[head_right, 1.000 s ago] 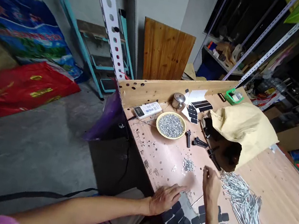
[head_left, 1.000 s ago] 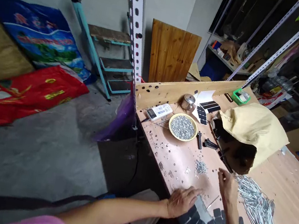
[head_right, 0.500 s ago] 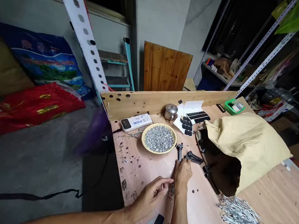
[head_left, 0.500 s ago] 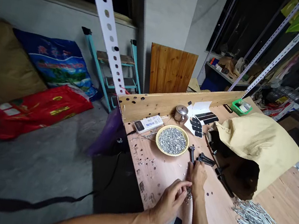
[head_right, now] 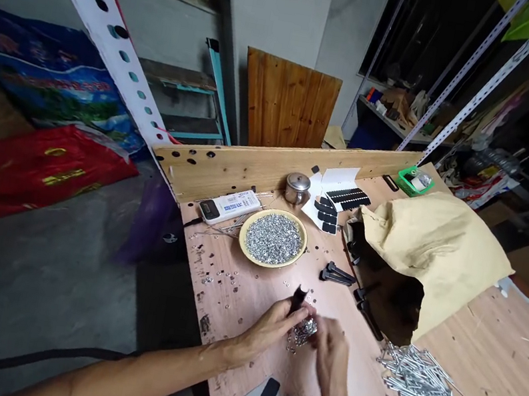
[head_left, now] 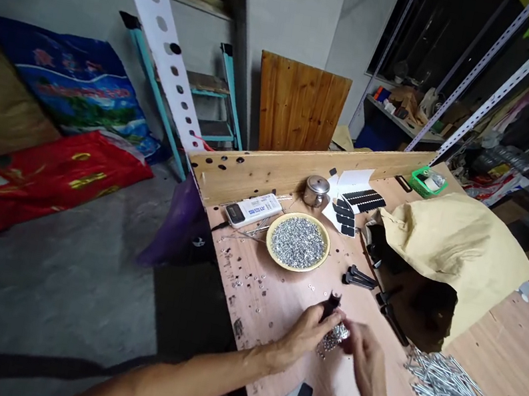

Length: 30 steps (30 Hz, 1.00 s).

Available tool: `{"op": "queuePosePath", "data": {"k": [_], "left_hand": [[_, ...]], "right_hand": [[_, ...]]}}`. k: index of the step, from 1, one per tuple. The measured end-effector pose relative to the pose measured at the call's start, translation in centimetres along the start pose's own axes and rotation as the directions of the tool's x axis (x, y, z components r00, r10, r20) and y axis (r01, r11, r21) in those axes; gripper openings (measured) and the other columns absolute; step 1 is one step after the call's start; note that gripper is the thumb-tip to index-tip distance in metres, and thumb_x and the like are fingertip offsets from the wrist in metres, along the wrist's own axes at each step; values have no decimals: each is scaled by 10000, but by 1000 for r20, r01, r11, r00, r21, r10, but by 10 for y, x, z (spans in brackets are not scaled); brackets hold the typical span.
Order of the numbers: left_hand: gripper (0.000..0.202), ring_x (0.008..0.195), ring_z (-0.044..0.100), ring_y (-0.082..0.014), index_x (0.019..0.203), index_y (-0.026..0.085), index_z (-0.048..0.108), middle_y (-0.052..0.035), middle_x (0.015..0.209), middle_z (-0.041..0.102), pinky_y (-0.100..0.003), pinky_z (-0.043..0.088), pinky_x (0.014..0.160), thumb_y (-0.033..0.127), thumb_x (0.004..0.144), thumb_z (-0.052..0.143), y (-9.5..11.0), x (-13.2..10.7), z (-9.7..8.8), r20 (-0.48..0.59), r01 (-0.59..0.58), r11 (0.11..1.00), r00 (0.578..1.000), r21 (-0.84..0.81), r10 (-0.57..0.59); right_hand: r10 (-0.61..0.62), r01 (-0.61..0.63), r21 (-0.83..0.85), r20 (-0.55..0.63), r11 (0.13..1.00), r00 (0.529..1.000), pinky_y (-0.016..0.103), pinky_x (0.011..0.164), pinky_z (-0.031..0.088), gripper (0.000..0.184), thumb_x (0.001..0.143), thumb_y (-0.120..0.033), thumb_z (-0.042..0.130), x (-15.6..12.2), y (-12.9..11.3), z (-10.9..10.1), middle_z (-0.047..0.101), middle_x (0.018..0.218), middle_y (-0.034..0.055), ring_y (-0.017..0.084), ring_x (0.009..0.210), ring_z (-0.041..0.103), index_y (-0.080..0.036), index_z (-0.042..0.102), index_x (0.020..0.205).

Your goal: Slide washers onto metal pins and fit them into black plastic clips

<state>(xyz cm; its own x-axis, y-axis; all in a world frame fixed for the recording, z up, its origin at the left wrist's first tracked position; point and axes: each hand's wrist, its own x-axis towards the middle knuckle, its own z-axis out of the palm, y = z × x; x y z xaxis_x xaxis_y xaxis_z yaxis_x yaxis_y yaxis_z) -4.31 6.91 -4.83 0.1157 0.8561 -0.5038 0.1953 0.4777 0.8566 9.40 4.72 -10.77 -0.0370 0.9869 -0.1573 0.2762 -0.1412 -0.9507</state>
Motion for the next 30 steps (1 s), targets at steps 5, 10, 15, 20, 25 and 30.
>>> {"op": "queuePosePath", "data": {"k": [5,10,15,20,25,30], "left_hand": [[636,581,427,-73,1039,96,533,34,626,452,-220,372,618,624,693,611,1,1,-8,-148,58,998,987,-18,-60],[868,518,414,-74,1214,39,468,64,536,418,-239,388,601,635,616,669,8,2,-8,-66,95,988,992,-122,-103],[753,850,574,-149,1084,89,583,-67,889,609,-259,447,769,580,542,760,7,15,7,-89,118,960,985,-253,-144],[647,892,609,-200,907,56,627,-117,910,642,-279,469,803,487,474,837,-1,23,23,87,244,864,970,-440,-229],[312,739,629,-174,967,74,565,-115,994,617,-289,494,589,297,778,676,13,15,21,148,397,770,915,-500,-376],[169,704,612,-165,908,67,550,-101,951,605,-365,520,602,217,910,473,23,13,18,163,465,746,881,-477,-444]], "right_hand": [[35,-75,-619,-76,782,996,310,797,465,490,871,-121,367,77,2,-9,437,1373,79,225,1087,512,-187,484,1342],[111,-40,-757,43,652,993,324,832,429,388,845,-116,438,106,-9,-14,573,1161,132,264,1088,479,-102,582,1205],[39,-105,-415,-163,904,986,287,729,444,346,803,-341,527,58,-3,-5,603,926,116,199,826,569,-93,631,1022],[-33,31,23,88,999,996,272,643,472,488,790,-454,486,14,14,-14,611,880,113,169,703,577,-77,626,1066],[324,-361,-413,-158,836,933,329,795,449,372,879,-232,428,30,36,-51,564,1112,172,236,924,592,-61,594,1164],[304,-393,-603,-249,694,919,321,735,425,345,915,-219,370,33,41,-49,569,1066,171,256,930,582,-68,609,1114]]}}
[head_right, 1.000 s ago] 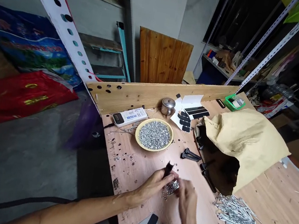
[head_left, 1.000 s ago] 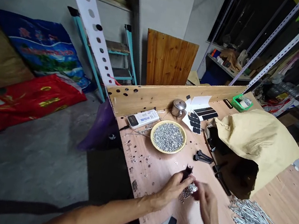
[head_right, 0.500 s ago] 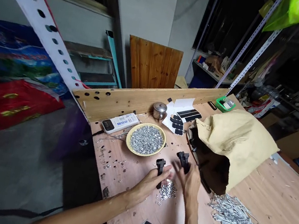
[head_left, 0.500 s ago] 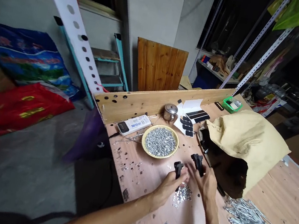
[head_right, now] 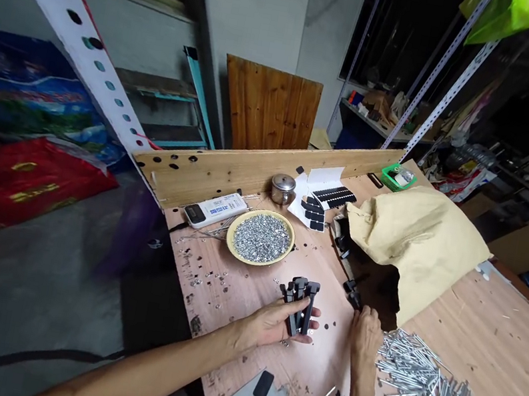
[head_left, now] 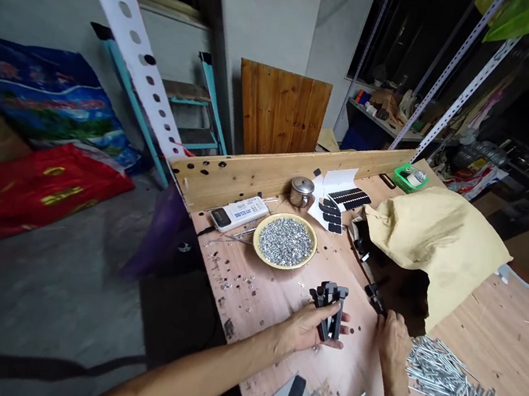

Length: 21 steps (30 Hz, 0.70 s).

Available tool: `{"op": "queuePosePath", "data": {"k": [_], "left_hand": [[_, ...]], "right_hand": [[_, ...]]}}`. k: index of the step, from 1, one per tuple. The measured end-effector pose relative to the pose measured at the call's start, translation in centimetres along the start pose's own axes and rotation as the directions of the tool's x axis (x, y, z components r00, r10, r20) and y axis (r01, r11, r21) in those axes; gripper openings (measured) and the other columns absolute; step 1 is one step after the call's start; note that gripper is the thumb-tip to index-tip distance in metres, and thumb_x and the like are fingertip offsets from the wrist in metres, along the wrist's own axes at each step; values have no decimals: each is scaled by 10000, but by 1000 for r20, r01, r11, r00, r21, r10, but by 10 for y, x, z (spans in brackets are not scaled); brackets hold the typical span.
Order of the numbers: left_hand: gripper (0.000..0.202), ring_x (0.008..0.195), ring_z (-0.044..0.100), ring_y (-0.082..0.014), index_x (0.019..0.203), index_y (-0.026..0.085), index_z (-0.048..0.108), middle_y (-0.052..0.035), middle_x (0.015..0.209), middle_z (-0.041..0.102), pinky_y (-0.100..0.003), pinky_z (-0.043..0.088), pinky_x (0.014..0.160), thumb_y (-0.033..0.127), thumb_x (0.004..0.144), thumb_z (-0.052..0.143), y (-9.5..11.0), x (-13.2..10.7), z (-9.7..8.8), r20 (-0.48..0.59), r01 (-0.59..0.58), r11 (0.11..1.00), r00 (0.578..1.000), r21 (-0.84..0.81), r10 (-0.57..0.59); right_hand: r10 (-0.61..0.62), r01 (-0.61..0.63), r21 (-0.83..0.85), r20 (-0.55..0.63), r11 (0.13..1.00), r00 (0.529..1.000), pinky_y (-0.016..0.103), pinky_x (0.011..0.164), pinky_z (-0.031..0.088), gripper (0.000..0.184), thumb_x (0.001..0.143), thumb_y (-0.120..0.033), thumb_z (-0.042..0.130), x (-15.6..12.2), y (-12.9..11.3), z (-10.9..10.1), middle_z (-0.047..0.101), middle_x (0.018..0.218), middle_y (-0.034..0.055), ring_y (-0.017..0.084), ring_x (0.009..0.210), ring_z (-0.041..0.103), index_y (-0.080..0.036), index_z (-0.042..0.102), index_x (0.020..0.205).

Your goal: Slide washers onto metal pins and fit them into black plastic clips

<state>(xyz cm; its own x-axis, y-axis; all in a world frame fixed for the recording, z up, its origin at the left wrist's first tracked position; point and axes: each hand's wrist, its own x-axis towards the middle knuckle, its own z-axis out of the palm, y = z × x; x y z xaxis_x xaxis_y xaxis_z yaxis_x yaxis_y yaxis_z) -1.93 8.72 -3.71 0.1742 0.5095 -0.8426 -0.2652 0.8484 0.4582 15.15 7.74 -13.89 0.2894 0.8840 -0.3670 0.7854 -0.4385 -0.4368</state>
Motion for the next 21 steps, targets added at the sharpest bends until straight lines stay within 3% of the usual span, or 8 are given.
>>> {"op": "queuePosePath", "data": {"k": [4,8,10,13,15,17,18,21], "left_hand": [[153,675,572,-121,848,45,586,-91,863,609,-284,487,617,184,806,635,-7,2,2,-34,-109,994,993,29,110],[489,774,595,-143,911,43,631,-78,830,635,-262,473,741,231,518,853,-20,-5,7,52,-101,995,993,-17,102],[623,771,604,-147,948,42,637,-72,804,640,-253,469,757,233,410,886,-23,-10,8,63,-61,998,996,-1,61],[659,611,581,-127,943,62,623,-28,667,613,-252,470,642,239,367,890,-22,-15,4,19,-52,996,999,66,51],[614,536,551,-115,882,78,600,-4,590,581,-241,449,574,246,364,881,-20,-16,-1,-7,-101,990,995,97,102],[600,508,530,-107,824,89,573,0,564,566,-234,427,539,278,343,876,-19,-17,-7,-20,-185,975,982,120,188],[617,487,508,-100,803,90,565,3,552,556,-234,412,522,312,318,875,-19,-17,-9,-28,-227,965,972,132,232],[637,514,490,-91,820,84,578,-2,580,548,-238,403,540,390,337,859,-20,-17,-13,-25,-332,930,940,160,340]], "right_hand": [[-60,151,409,-227,900,972,291,654,441,434,860,-398,429,-41,-17,6,613,901,148,197,722,577,-69,645,1043],[-134,288,625,-282,725,950,281,635,466,505,854,-479,384,-94,-50,3,596,819,132,171,668,555,-81,663,990],[-181,303,699,-245,647,952,283,663,484,462,840,-475,415,-109,-57,0,594,851,130,173,714,565,-103,668,945],[-160,142,842,-67,521,985,280,639,505,535,774,-553,491,-116,-38,-3,604,917,129,165,693,592,-102,655,1011],[9,14,844,-21,536,1000,286,641,509,642,732,-603,493,-113,-16,-1,607,961,137,165,672,610,-86,638,1083],[136,-38,768,-64,639,989,283,610,496,693,709,-611,462,-102,0,3,623,893,127,172,640,610,-74,638,1110],[124,-32,731,-72,681,990,281,580,484,731,703,-609,442,-93,1,6,622,791,108,168,586,593,-55,624,1144],[-108,139,700,-89,700,990,256,509,438,790,746,-566,385,-60,-19,8,565,608,35,142,475,530,-21,497,1308]]}}
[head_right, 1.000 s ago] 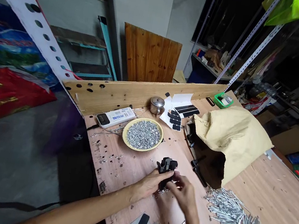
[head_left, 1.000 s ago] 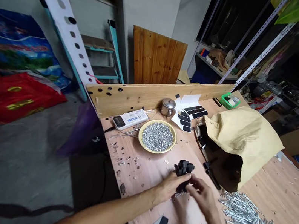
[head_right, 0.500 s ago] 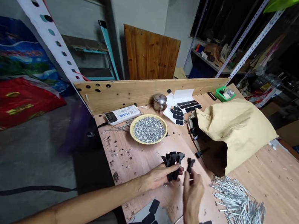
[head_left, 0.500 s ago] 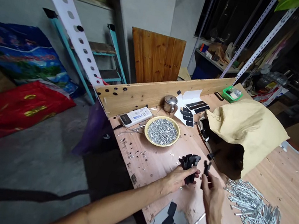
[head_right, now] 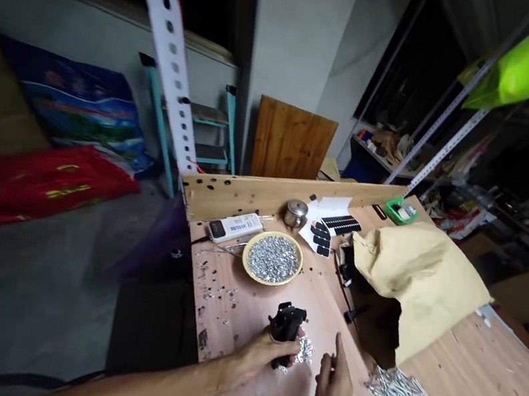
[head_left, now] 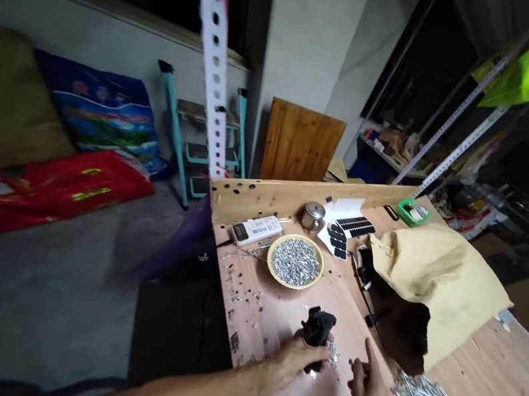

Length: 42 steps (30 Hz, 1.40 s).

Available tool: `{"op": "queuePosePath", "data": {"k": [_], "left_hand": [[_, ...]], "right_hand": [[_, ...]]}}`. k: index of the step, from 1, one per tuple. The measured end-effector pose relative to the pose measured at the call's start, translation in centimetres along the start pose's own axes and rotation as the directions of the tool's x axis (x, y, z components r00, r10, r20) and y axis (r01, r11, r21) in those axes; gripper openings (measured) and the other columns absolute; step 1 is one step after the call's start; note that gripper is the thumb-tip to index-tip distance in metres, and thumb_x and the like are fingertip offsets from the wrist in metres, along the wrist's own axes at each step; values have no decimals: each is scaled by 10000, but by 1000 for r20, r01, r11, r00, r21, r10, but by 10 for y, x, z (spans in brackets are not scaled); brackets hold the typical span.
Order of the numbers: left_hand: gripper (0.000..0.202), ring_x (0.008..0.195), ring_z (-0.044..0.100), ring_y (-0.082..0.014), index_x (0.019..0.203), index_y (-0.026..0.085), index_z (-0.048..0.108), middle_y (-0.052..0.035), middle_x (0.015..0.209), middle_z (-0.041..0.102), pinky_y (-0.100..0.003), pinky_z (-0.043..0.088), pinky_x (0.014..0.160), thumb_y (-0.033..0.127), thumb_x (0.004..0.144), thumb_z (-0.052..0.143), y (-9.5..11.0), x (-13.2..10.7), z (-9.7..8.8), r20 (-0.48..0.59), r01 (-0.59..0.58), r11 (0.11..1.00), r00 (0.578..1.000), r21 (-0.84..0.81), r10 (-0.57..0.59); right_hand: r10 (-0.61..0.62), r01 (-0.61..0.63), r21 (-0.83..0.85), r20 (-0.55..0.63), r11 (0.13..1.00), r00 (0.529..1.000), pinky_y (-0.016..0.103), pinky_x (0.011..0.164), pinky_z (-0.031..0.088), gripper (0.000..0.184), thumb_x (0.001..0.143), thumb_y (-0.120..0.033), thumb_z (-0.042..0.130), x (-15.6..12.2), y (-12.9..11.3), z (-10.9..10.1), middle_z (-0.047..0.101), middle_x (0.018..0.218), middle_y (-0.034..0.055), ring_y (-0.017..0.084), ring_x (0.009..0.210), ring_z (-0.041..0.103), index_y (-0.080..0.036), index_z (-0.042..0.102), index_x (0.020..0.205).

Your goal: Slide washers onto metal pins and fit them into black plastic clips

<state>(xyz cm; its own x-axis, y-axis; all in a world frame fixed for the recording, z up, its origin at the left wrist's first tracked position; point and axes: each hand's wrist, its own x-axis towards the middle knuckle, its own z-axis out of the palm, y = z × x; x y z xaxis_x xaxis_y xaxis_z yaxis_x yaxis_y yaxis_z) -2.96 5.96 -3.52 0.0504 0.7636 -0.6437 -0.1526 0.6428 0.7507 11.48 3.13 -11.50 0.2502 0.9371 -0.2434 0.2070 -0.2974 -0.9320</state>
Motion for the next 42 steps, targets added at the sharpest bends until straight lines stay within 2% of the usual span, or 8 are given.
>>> {"op": "queuePosePath", "data": {"k": [3,7,11,14,20,25,35,42], "left_hand": [[620,561,497,-96,854,83,594,-16,629,557,-245,414,582,410,387,838,3,-9,-5,-31,-25,999,999,29,26],[569,562,484,-99,884,97,611,-4,608,520,-250,407,584,423,459,804,9,-24,-17,-32,-51,992,998,113,55],[594,581,479,-94,922,97,623,-6,638,514,-247,407,594,460,486,798,5,-22,-28,9,-50,992,999,117,49],[557,627,500,-96,951,103,618,-23,705,544,-248,418,639,468,562,780,-1,-17,-30,67,-79,987,995,141,70],[572,694,550,-111,1001,110,632,-48,818,606,-254,449,707,429,554,793,19,-16,-18,30,-51,982,998,184,46],[360,1022,575,-205,874,131,679,-91,1085,644,-275,446,894,334,590,769,24,-7,-15,17,-146,953,989,267,146],[685,751,597,-150,917,98,681,-91,882,668,-251,480,683,506,391,841,-6,-27,-10,216,97,952,963,289,-164],[550,659,587,-144,664,71,684,-88,704,651,-260,480,643,486,346,855,-31,-34,-7,177,263,916,929,302,-325]], "right_hand": [[-100,101,-29,41,994,994,242,510,423,696,772,-511,378,36,-22,17,579,639,33,136,487,538,-61,531,1280],[49,-58,-267,-40,962,998,253,576,449,437,821,-339,380,70,-21,14,639,803,97,163,592,605,-93,656,1054],[-64,-11,-689,-83,724,994,260,600,442,418,866,-142,318,85,1,0,610,1016,162,203,773,635,-117,631,1142],[-75,110,-816,82,568,994,234,578,435,560,825,-4,275,100,9,-6,526,1239,146,169,788,642,-206,564,1260],[-183,235,-715,151,658,971,260,622,459,345,853,-109,400,119,18,-10,543,1213,135,204,889,611,-154,607,1125],[-475,466,-343,60,816,878,258,572,431,336,896,-379,384,58,-3,1,561,743,91,159,620,531,-118,595,902],[-183,183,-2,70,983,981,229,541,424,259,824,-347,402,-69,-38,16,503,709,67,131,613,500,-144,519,713],[169,-180,82,120,980,978,297,658,502,416,865,-404,422,-100,8,-34,592,1004,123,163,736,614,-115,548,1136]]}}
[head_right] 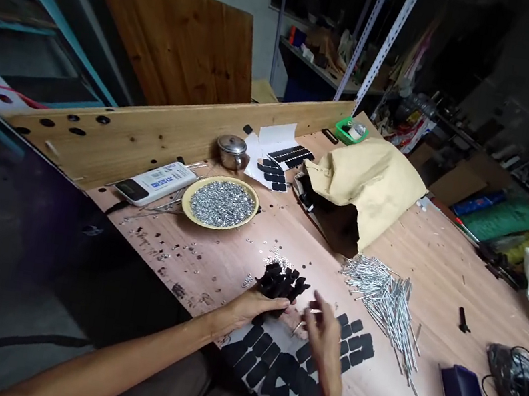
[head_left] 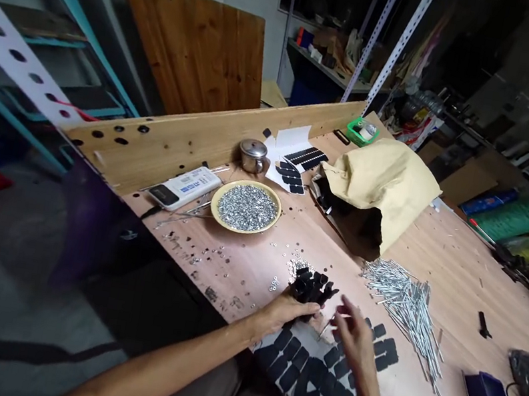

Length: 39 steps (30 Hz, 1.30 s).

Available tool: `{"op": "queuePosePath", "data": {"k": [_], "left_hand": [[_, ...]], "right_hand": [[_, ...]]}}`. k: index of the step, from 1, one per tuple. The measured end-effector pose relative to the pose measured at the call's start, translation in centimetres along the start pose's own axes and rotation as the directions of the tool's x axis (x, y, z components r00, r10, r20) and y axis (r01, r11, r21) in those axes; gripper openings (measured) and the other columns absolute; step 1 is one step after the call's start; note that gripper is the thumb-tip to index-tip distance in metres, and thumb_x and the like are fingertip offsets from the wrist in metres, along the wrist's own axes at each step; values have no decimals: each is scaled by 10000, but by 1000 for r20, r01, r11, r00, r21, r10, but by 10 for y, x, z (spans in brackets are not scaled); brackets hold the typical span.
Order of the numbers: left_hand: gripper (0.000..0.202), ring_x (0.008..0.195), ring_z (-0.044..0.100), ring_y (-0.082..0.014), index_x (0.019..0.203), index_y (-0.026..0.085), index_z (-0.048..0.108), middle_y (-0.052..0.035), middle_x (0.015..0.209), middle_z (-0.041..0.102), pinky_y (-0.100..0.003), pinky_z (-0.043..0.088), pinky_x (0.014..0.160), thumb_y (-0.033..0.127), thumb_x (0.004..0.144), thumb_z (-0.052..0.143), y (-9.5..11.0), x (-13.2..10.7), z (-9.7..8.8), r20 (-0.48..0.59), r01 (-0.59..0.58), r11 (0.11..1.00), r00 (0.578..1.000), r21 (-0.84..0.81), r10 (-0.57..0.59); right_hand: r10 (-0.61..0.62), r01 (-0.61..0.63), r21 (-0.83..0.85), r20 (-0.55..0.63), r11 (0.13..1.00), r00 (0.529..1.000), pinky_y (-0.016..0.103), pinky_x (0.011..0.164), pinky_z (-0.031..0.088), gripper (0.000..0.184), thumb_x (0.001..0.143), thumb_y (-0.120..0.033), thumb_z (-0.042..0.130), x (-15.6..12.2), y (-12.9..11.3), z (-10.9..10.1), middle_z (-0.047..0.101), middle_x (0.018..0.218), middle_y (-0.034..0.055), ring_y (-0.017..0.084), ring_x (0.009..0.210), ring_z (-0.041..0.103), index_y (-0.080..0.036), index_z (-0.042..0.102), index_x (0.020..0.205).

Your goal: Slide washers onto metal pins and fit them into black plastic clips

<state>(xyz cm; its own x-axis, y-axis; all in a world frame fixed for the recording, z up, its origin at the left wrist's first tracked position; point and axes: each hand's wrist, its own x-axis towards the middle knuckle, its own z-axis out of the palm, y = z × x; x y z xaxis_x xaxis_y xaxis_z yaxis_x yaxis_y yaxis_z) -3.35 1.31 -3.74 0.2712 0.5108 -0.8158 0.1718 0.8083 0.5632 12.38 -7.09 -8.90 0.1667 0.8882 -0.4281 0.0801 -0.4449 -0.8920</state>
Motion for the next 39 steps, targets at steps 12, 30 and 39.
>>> {"op": "queuePosePath", "data": {"k": [12,30,39], "left_hand": [[579,659,595,-128,709,73,699,-69,722,659,-245,505,636,391,259,878,9,-4,16,19,78,990,997,-116,-77],[364,894,633,-230,907,70,690,-112,926,686,-317,459,847,301,630,737,-13,-9,15,195,-346,869,936,353,293],[273,825,604,-204,838,98,649,-75,844,664,-276,447,782,233,611,717,4,-11,7,146,-446,794,893,414,426]], "right_hand": [[139,-225,-920,-189,321,972,346,675,409,334,840,4,302,31,69,-96,597,861,171,247,816,597,-94,615,775],[11,149,307,-464,940,886,323,714,515,854,747,-489,623,-40,-43,-27,620,748,30,163,711,625,-124,239,1418],[-305,229,-276,-275,933,912,264,642,471,427,854,-547,449,-51,-34,-46,614,843,89,166,759,602,-173,655,859]]}}
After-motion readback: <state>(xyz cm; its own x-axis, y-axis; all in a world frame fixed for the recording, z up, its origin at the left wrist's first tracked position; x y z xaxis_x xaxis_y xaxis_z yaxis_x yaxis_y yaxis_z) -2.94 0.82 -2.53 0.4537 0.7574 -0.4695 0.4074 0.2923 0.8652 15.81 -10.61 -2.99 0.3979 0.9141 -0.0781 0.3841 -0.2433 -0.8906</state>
